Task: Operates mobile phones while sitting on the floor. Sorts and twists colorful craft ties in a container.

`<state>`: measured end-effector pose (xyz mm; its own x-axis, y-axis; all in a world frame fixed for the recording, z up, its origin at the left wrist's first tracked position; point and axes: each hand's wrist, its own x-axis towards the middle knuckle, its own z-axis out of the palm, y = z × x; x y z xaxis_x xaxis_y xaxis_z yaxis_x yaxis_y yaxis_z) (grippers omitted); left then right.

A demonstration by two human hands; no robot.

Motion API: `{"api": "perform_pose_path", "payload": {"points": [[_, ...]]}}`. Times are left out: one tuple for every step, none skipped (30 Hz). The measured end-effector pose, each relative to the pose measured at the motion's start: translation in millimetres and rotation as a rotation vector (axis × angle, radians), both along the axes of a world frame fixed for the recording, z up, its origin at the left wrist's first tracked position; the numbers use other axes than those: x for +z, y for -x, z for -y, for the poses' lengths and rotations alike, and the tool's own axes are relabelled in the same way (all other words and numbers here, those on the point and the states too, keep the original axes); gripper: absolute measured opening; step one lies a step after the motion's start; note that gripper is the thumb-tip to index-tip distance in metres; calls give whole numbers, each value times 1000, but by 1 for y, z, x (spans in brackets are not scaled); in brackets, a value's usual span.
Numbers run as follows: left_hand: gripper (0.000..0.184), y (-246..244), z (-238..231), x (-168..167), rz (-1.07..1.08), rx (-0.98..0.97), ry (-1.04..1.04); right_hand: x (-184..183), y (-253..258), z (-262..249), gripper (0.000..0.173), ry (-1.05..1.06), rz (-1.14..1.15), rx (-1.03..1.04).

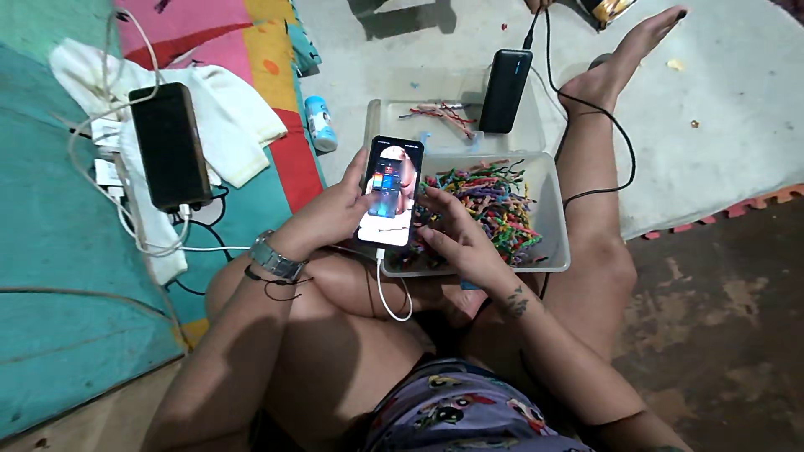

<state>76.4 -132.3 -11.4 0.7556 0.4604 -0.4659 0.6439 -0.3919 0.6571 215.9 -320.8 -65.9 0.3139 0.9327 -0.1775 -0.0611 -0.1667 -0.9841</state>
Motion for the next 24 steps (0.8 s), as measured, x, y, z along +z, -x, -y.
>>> {"api": "perform_pose_path", "payload": {"points": [[72, 1, -1, 0, 13, -6, 10, 0, 0, 0, 59, -3, -6, -1], [74, 3, -2, -1, 23, -21, 13, 0, 0, 0, 59, -8, -15, -2], [77, 4, -2, -1, 28, -35, 16, -1, 0, 0, 60, -18, -20, -5], [79, 4, -3, -1, 31, -46, 15, -1, 0, 0, 60, -24, -20, -8], [81, 5, -3, -2, 34, -49, 11, -2, 0, 1, 60, -27, -14, -10], [81, 4, -3, -1, 31, -44, 4, -3, 0, 1, 59, -30, 12, -12], [81, 5, -4, -1, 27, -36, 1, -4, 0, 1, 57, -35, 66, -14], [79, 5, -5, -1, 29, -25, -6, -6, 0, 2, 55, -44, 162, -17], [76, 5, -6, -2, 42, -11, -17, -8, 0, 2, 52, -54, 287, -23], [73, 5, -7, -3, 55, 3, -28, -10, 0, 2, 50, -70, 423, -26], [70, 6, -9, -4, 74, 14, -39, -12, 0, 2, 47, -88, 553, -22], [67, 6, -10, -5, 96, 21, -53, -14, 1, 2, 44, -107, 653, -9], [66, 6, -11, -5, 114, 28, -58, -15, 3, 3, 41, -134, 735, 5], [65, 6, -11, -4, 124, 37, -61, -16, 5, 3, 39, -168, 805, 23], [64, 6, -11, -4, 126, 41, -67, -17, 7, 3, 38, -204, 869, 41], [64, 6, -10, -3, 126, 46, -70, -17, 9, 3, 39, -226, 922, 62], [64, 7, -10, -3, 128, 47, -72, -18, 11, 2, 40, -235, 959, 81], [63, 7, -10, -2, 128, 45, -75, -18, 13, 2, 40, -242, 985, 89], [63, 7, -10, -2, 128, 43, -78, -19, 15, 2, 41, -243, 1000, 92], [63, 8, -10, -2, 135, 38, -84, -20, 15, 1, 42, -241, 1009, 94], [63, 8, -10, -2, 139, 31, -91, -20, 16, 1, 42, -239, 1017, 94], [63, 8, -10, -1, 144, 26, -100, -20, 17, 0, 43, -240, 1023, 97], [63, 9, -9, -1, 151, 25, -101, -20, 17, -1, 44, -239, 1027, 105], [62, 9, -9, 0, 154, 24, -103, -20, 18, -1, 45, -242, 1031, 110]]}}
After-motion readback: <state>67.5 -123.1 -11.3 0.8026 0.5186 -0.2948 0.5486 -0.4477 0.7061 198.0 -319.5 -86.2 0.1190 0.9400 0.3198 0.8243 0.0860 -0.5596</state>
